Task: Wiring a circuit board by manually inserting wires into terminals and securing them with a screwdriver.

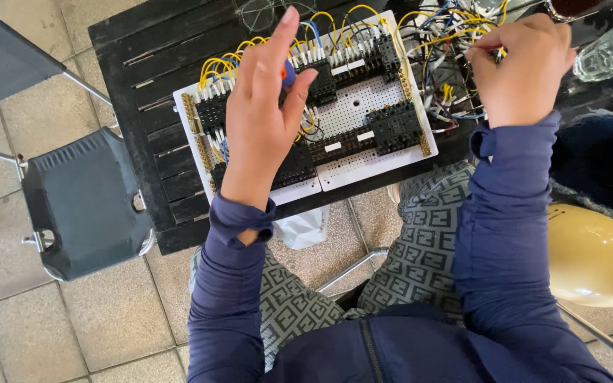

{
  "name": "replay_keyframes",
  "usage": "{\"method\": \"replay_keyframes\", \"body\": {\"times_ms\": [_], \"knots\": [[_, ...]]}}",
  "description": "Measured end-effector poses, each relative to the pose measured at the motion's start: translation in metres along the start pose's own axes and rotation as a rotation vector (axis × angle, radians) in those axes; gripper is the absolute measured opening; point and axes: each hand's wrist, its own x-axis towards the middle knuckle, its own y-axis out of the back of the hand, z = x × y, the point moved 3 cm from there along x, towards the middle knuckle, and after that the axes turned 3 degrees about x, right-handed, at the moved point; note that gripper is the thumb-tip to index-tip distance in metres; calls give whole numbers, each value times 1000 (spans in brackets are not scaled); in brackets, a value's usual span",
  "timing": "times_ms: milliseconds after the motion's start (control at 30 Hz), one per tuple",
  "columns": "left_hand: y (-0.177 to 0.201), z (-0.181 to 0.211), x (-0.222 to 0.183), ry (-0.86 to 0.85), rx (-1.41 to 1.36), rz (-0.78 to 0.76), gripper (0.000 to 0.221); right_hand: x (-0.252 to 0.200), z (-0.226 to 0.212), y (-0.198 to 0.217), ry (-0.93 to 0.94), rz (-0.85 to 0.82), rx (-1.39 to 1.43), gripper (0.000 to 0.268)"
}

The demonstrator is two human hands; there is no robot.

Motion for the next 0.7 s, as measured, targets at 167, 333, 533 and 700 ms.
{"method": "replay_keyframes", "body": {"times_ms": [167,333,533,700], "knots": [[5,5,-1,34,-165,-108,70,9,-12,2,64,-104,189,9],[10,3,6,104,43,-9,54,21,-100,43,155,153,388,9],[18,2,21,104,217,32,37,3,-204,19,259,55,585,4],[14,-5,16,76,-22,-43,46,-18,-209,-19,227,17,405,8]]}}
